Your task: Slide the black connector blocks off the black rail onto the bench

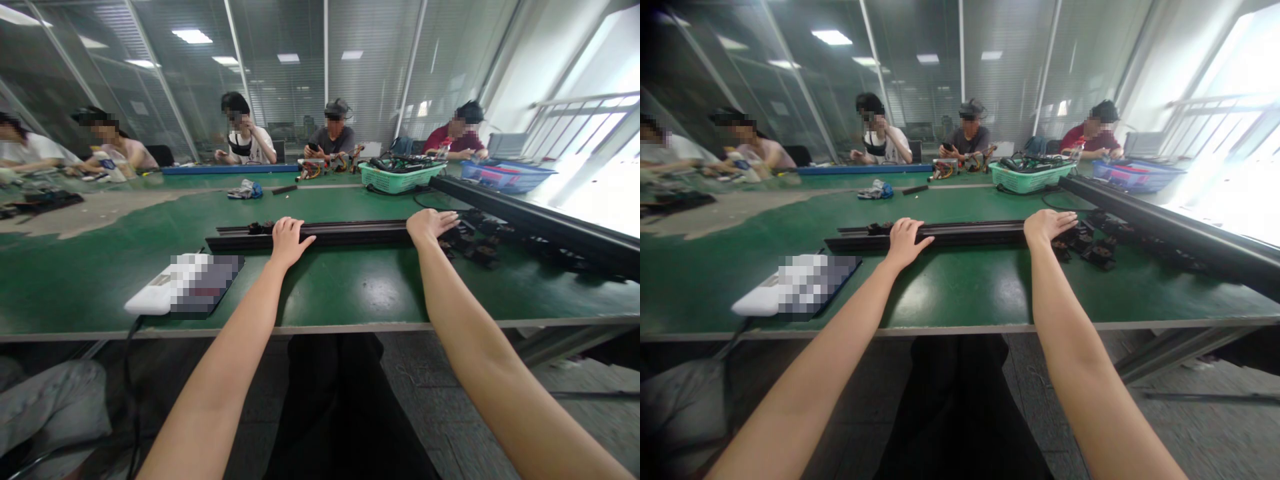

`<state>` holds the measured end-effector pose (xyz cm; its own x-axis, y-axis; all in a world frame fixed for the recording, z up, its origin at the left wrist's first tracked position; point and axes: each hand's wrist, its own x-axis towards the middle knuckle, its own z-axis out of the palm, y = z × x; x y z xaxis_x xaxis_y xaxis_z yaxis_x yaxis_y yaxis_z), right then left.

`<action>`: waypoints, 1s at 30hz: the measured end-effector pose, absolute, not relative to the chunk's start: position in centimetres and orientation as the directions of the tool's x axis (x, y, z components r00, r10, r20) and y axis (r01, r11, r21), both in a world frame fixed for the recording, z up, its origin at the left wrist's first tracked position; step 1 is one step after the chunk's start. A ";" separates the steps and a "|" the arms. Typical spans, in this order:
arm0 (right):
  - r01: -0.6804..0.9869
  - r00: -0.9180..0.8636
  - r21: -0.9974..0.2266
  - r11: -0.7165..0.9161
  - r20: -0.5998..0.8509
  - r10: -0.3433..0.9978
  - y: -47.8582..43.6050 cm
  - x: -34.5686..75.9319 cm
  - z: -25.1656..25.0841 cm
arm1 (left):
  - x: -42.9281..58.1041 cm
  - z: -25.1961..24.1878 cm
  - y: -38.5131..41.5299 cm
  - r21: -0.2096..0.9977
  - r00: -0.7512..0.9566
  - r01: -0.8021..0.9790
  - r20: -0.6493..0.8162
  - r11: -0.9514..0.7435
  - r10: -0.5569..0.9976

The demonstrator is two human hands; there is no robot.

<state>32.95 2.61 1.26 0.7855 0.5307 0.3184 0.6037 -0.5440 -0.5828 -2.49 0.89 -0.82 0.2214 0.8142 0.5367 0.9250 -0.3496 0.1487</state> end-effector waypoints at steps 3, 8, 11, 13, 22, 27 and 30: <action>0.692 0.711 -0.526 -0.495 0.379 0.592 2.6 32.5 1.0 | -2.5 -0.7 0.9 0.149 0.226 0.922 0.541 -0.357 0.810; 0.891 0.425 -0.400 -0.217 0.563 0.708 2.4 29.7 1.2 | -2.6 -0.6 1.0 0.175 0.211 0.907 0.597 -0.382 0.774; 0.950 0.172 -0.307 0.051 0.655 0.736 1.8 26.5 1.6 | -2.7 -0.3 1.0 0.176 0.203 0.905 0.623 -0.388 0.755; 0.948 -0.016 -0.230 0.221 0.657 0.754 1.1 24.0 1.6 | -2.8 0.0 0.9 0.169 0.187 0.911 0.643 -0.376 0.743; 0.793 -0.490 -0.047 0.608 0.543 0.681 -1.4 17.3 -0.3 | -3.3 0.7 -0.1 0.352 -0.233 0.936 0.644 -0.011 0.729; 0.766 -0.530 -0.042 0.642 0.524 0.667 -1.9 17.1 -0.7 | -3.1 0.8 -0.4 0.364 -0.289 0.930 0.650 0.045 0.703; 0.772 -0.519 -0.054 0.634 0.523 0.676 -1.9 17.1 -0.7 | -3.0 0.8 -0.6 0.405 -0.365 0.908 0.642 0.106 0.674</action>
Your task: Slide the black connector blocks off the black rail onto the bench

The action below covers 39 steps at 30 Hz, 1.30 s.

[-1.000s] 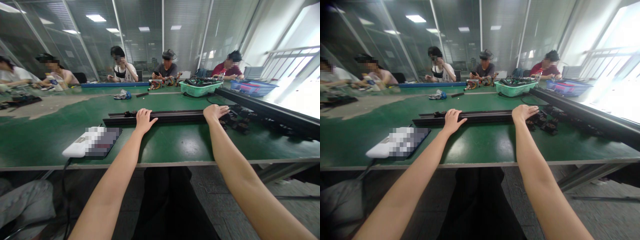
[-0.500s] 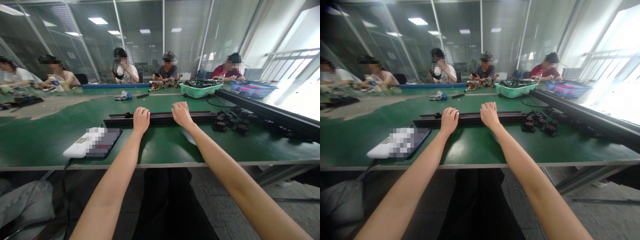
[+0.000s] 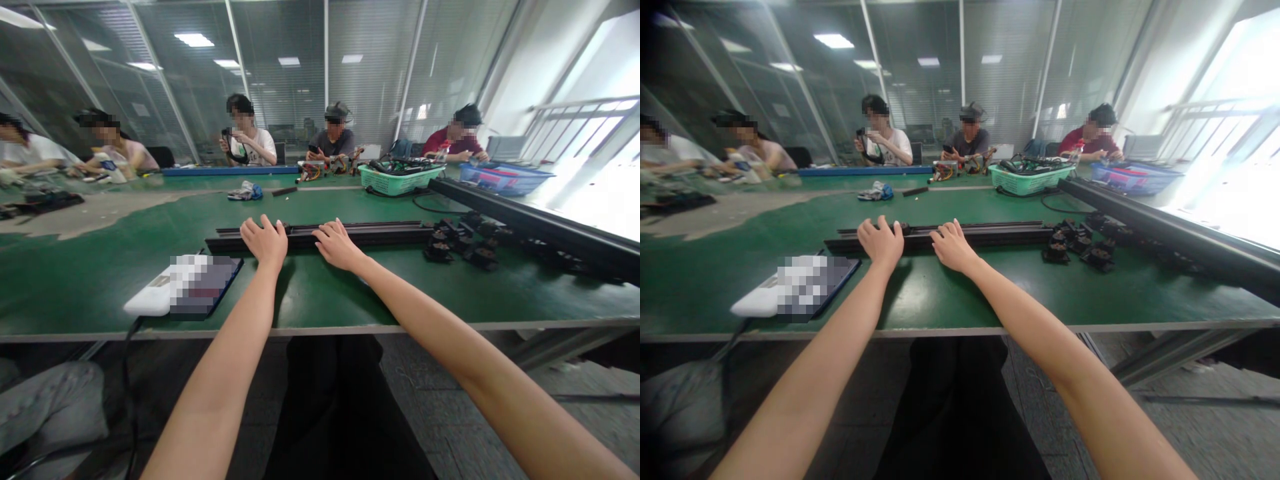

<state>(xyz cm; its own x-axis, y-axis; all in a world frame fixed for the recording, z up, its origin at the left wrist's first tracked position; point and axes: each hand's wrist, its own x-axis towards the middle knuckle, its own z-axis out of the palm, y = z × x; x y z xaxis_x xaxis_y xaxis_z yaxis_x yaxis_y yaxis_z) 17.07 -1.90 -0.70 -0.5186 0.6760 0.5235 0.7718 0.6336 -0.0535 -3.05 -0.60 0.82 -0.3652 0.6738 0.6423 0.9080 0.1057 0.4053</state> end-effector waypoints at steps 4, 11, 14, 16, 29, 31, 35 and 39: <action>0.780 -0.509 -0.066 0.622 0.510 0.693 -1.9 17.1 -0.6 | -3.2 0.7 -0.5 0.438 -0.431 0.881 0.589 0.178 0.684; 0.782 -0.501 -0.108 0.614 0.476 0.723 -2.2 17.1 -0.5 | -3.4 0.2 -0.1 0.476 -0.422 0.871 0.600 0.120 0.680; 0.782 -0.502 -0.123 0.611 0.456 0.735 -2.2 16.8 -0.5 | -3.5 0.1 -0.1 0.490 -0.415 0.867 0.607 0.091 0.678; 0.776 -0.510 -0.129 0.617 0.447 0.735 -2.1 16.4 -0.5 | -3.6 0.1 -0.1 0.498 -0.413 0.864 0.618 0.074 0.669; 0.737 -0.557 -0.144 0.660 0.425 0.714 -1.1 13.0 0.3 | -3.2 0.1 -0.4 0.449 -0.376 0.890 0.630 0.076 0.680; 0.737 -0.545 -0.177 0.652 0.415 0.728 -1.0 12.2 0.9 | -3.1 0.1 -0.5 0.443 -0.377 0.893 0.633 0.083 0.676; 0.750 -0.497 -0.263 0.607 0.380 0.780 -0.6 10.3 1.9 | -3.2 0.1 -0.6 0.420 -0.370 0.902 0.627 0.103 0.686; 0.776 -0.437 -0.302 0.554 0.376 0.817 0.0 8.3 2.5 | -3.3 0.1 -0.6 0.424 -0.370 0.900 0.622 0.101 0.690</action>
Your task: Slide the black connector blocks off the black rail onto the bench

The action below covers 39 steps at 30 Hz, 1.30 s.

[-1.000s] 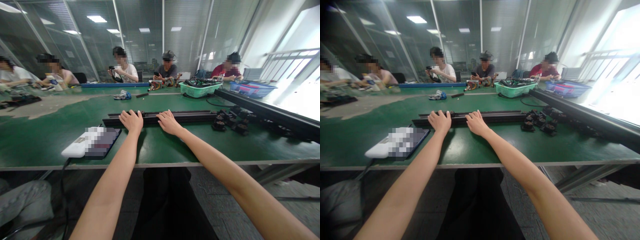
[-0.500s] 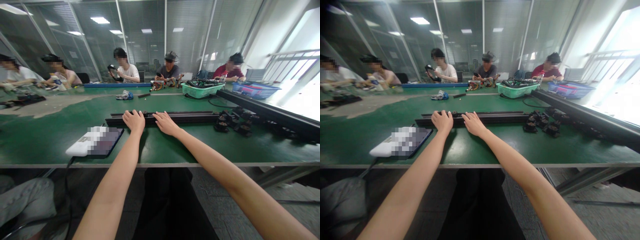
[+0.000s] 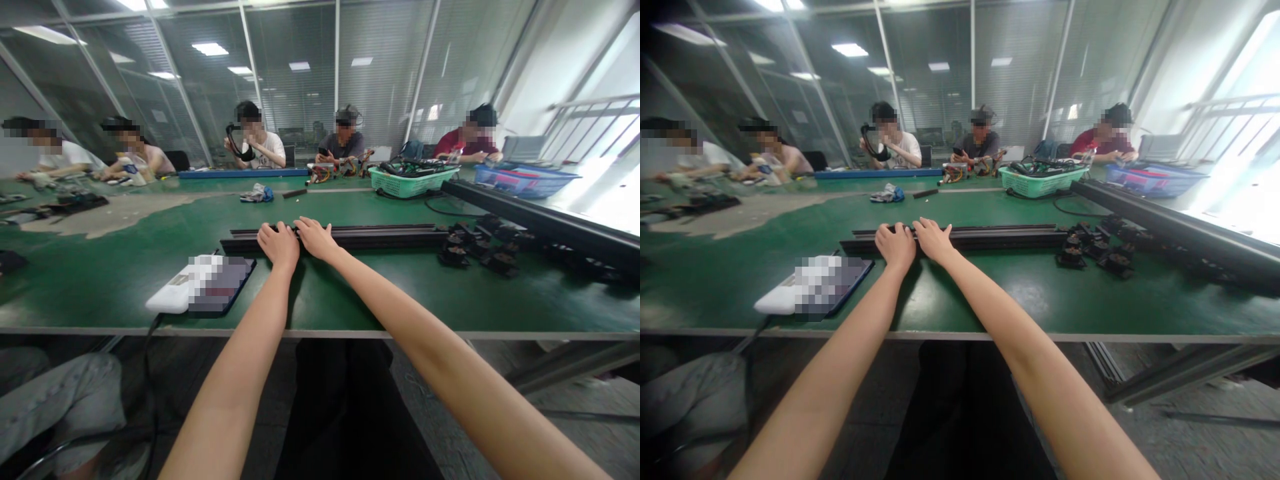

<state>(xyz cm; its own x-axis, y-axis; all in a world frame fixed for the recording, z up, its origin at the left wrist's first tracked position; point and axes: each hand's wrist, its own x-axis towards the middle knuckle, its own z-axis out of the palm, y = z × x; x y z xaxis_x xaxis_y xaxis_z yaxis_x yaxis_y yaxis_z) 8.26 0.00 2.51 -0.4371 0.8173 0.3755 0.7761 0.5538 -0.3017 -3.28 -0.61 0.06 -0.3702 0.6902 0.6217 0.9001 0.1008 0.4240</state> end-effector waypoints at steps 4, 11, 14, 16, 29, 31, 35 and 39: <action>0.806 -0.374 -0.320 0.498 0.376 0.848 0.5 7.1 3.0 | -3.4 -0.1 -0.5 0.439 -0.373 0.894 0.618 0.091 0.692; 0.808 -0.401 -0.290 0.512 0.365 0.840 1.7 7.9 3.5 | -3.4 0.0 -0.7 0.441 -0.381 0.892 0.613 0.100 0.693; 0.813 -0.402 -0.272 0.515 0.377 0.834 2.2 8.2 3.5 | -3.4 0.0 -0.7 0.454 -0.378 0.887 0.612 0.082 0.695; 0.810 -0.405 -0.267 0.522 0.389 0.827 2.3 8.2 3.3 | -3.5 0.0 -0.7 0.458 -0.380 0.886 0.616 0.079 0.691; 0.774 -0.377 -0.297 0.559 0.492 0.784 1.6 8.4 0.9 | -2.9 0.2 -0.8 0.407 -0.281 0.914 0.632 0.000 0.722; 0.769 -0.366 -0.317 0.555 0.492 0.789 1.5 8.5 1.0 | -2.6 0.2 -0.9 0.388 -0.247 0.922 0.626 -0.020 0.740; 0.773 -0.338 -0.346 0.532 0.485 0.806 1.1 8.7 1.2 | -2.4 0.2 -1.0 0.377 -0.223 0.926 0.606 -0.028 0.764; 0.788 -0.315 -0.358 0.501 0.465 0.828 0.8 9.0 1.3 | -2.4 0.2 -0.9 0.375 -0.240 0.927 0.584 0.005 0.776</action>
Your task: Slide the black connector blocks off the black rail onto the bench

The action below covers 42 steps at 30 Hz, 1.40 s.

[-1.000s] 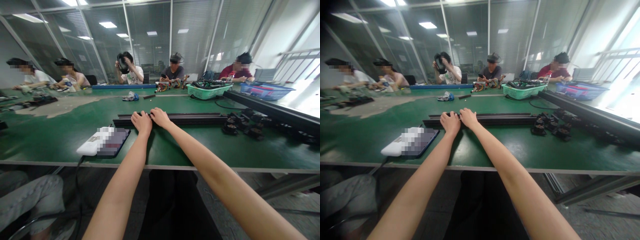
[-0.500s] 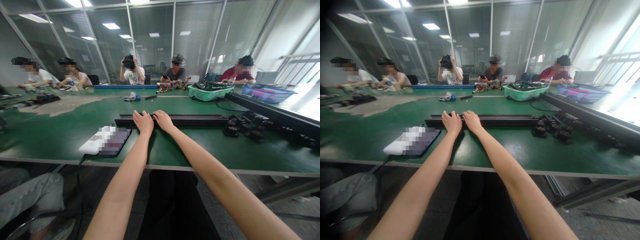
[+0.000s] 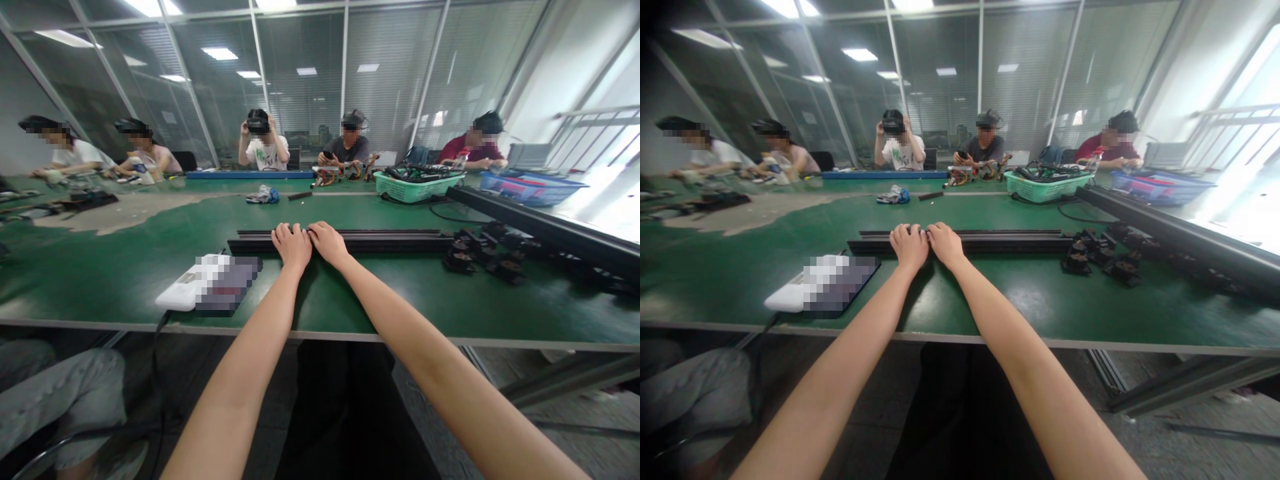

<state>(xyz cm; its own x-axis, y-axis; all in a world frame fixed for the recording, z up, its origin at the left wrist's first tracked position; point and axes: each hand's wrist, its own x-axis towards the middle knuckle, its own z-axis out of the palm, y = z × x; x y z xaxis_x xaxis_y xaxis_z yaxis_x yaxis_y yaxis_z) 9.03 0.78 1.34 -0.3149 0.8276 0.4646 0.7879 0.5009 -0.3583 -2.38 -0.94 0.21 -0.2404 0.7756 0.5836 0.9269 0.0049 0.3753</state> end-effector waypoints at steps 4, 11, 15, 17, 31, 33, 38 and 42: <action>0.793 -0.295 -0.370 0.484 0.461 0.837 0.7 9.6 1.4 | -2.3 0.1 -0.8 0.378 -0.254 0.926 0.584 0.019 0.771; 0.784 -0.281 -0.390 0.482 0.470 0.837 0.6 10.2 1.3 | -2.4 -0.2 -0.6 0.370 -0.260 0.929 0.603 0.024 0.754; 0.780 -0.280 -0.393 0.486 0.476 0.834 0.5 10.2 1.3 | -2.5 -0.2 -0.5 0.375 -0.257 0.927 0.605 0.016 0.754; 0.778 -0.281 -0.396 0.488 0.475 0.834 0.5 10.3 1.3 | -2.5 -0.2 -0.5 0.373 -0.255 0.928 0.600 0.017 0.758; 0.772 -0.273 -0.412 0.484 0.472 0.838 0.8 10.5 1.2 | -2.4 -0.1 -0.7 0.377 -0.251 0.926 0.602 0.007 0.758; 0.774 -0.275 -0.407 0.484 0.473 0.837 0.8 10.6 1.3 | -2.4 -0.1 -0.8 0.375 -0.246 0.927 0.603 0.004 0.759; 0.782 -0.275 -0.397 0.480 0.471 0.838 0.7 10.5 1.3 | -2.4 -0.1 -0.8 0.370 -0.242 0.929 0.603 0.003 0.760; 0.790 -0.275 -0.388 0.475 0.467 0.840 0.6 10.6 1.4 | -2.3 0.0 -0.9 0.358 -0.240 0.934 0.601 0.011 0.762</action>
